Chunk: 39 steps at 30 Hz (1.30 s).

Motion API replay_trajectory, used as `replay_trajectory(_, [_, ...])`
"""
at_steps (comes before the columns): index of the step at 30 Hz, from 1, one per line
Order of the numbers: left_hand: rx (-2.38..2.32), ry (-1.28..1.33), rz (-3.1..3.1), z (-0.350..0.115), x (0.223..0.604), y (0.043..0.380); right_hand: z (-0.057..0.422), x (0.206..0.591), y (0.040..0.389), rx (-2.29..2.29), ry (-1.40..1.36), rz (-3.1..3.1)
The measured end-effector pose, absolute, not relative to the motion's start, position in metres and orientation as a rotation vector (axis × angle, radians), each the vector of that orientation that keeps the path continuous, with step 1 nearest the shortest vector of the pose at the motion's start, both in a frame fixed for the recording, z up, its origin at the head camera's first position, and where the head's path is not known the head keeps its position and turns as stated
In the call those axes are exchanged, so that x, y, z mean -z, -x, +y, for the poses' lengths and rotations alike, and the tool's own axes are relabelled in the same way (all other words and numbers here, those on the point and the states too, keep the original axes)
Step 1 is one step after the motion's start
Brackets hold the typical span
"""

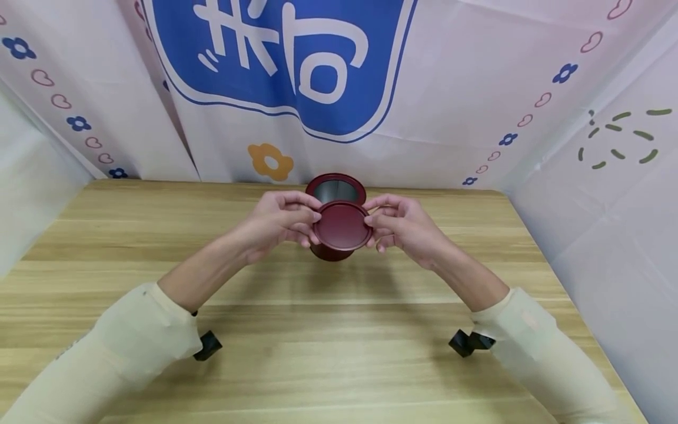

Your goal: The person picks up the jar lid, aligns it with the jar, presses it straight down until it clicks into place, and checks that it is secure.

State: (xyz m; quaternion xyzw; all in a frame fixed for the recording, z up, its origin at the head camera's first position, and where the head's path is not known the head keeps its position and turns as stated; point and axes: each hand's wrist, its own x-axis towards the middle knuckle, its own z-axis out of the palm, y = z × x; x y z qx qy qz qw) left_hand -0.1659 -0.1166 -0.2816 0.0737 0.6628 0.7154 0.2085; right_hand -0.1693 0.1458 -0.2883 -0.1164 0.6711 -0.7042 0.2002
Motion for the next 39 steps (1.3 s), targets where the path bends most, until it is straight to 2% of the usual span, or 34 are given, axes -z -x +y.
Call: replay_trajectory(39, [-2.002,-0.152,1.908,-0.119,0.279,0.188,0.138,0.284,0.192,1.996,0.277,1.909])
